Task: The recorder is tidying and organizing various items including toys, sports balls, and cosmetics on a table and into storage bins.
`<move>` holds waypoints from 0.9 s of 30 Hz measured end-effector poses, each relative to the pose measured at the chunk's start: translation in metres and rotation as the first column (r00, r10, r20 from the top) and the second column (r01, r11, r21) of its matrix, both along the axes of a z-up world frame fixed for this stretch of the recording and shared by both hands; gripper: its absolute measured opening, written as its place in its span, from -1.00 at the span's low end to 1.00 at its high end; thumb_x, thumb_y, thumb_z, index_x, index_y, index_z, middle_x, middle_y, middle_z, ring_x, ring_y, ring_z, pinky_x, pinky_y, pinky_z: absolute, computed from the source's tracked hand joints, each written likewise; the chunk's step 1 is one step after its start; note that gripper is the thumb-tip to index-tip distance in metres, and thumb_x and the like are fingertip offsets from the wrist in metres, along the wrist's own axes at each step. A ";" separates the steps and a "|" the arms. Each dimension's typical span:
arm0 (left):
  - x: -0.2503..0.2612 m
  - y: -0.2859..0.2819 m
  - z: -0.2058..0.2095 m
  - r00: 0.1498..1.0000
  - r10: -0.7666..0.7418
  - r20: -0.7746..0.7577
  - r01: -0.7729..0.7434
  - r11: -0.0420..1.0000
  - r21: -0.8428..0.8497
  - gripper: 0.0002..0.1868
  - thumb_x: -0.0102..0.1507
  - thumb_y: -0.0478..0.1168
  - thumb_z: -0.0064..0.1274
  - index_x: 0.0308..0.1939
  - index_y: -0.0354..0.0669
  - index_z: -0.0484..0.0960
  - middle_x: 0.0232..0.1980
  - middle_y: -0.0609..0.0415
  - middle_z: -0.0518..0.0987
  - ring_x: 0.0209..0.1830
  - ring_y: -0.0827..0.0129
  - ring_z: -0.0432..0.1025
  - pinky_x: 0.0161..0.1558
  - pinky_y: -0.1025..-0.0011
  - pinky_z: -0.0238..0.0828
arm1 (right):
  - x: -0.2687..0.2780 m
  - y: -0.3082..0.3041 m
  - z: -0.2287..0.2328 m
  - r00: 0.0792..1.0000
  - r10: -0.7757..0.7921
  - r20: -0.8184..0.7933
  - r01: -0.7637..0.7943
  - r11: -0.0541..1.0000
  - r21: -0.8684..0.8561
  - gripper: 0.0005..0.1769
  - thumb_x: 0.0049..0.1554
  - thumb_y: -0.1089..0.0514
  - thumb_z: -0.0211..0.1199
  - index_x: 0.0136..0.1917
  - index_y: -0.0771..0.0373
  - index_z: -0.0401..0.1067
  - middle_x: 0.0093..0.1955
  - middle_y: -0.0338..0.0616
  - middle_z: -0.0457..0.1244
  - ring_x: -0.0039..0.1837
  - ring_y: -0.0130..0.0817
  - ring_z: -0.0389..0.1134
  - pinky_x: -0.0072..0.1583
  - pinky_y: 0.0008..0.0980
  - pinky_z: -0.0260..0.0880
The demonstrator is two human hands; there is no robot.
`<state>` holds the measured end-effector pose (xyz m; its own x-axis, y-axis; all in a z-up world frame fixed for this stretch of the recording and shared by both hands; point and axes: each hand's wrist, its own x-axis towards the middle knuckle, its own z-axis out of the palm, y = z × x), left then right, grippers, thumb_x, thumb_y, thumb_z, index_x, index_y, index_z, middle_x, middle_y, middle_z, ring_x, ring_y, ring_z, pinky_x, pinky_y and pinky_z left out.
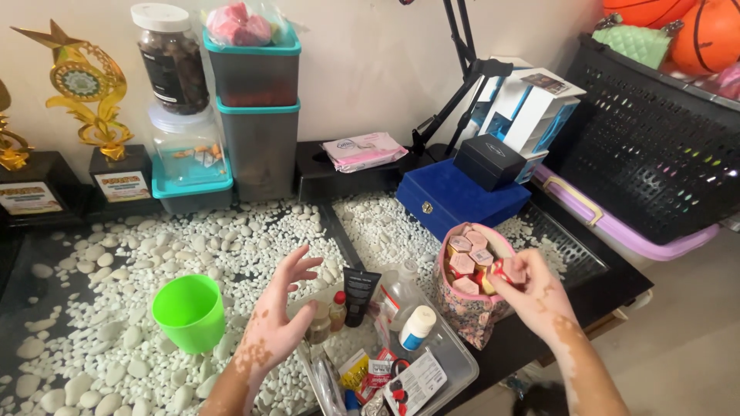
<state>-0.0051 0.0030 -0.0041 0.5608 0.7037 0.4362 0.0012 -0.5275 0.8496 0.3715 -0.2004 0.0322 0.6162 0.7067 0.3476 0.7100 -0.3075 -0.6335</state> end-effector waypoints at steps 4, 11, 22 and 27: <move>-0.001 0.001 -0.002 1.000 -0.001 -0.009 0.001 1.000 0.000 -0.14 0.12 -0.36 -0.01 0.51 -0.05 0.10 0.37 0.02 0.50 0.31 0.25 0.43 0.37 0.09 0.24 | 0.000 0.000 0.001 0.999 -0.030 0.033 0.034 0.991 -0.130 -0.50 0.08 -0.03 0.37 0.08 0.23 0.20 0.03 0.03 0.33 0.16 -0.27 0.39 0.17 -0.34 0.37; 0.000 0.001 -0.001 1.000 -0.016 0.004 0.016 1.000 -0.001 -0.14 0.11 -0.36 -0.03 0.51 -0.07 0.10 0.37 0.01 0.50 0.30 0.24 0.44 0.38 0.10 0.23 | -0.055 0.014 0.003 0.959 -0.161 0.231 0.204 0.964 -0.173 -0.16 0.11 -0.14 0.29 0.51 0.09 -0.01 0.61 0.36 -0.18 0.46 0.32 0.14 0.30 -0.10 0.34; 0.001 -0.002 -0.009 1.000 0.014 0.025 -0.018 0.989 0.148 -0.19 0.10 -0.34 0.00 0.46 -0.12 0.19 0.28 0.02 0.57 0.17 0.23 0.51 0.22 0.22 0.41 | -0.104 0.021 -0.021 0.972 -0.142 0.189 0.109 0.978 0.178 0.20 -0.35 -0.04 0.66 0.40 0.17 0.03 0.42 0.19 0.05 0.25 0.09 0.33 0.23 -0.12 0.40; 0.002 -0.008 -0.003 1.000 0.009 -0.022 -0.004 0.980 0.200 -0.21 0.11 -0.33 -0.01 0.46 -0.13 0.20 0.25 0.02 0.59 0.14 0.21 0.51 0.23 0.22 0.40 | -0.106 0.023 -0.027 0.958 -0.207 0.199 0.182 0.973 0.139 0.16 -0.26 -0.09 0.66 0.42 0.16 0.04 0.39 0.17 0.11 0.30 0.10 0.30 0.25 -0.09 0.38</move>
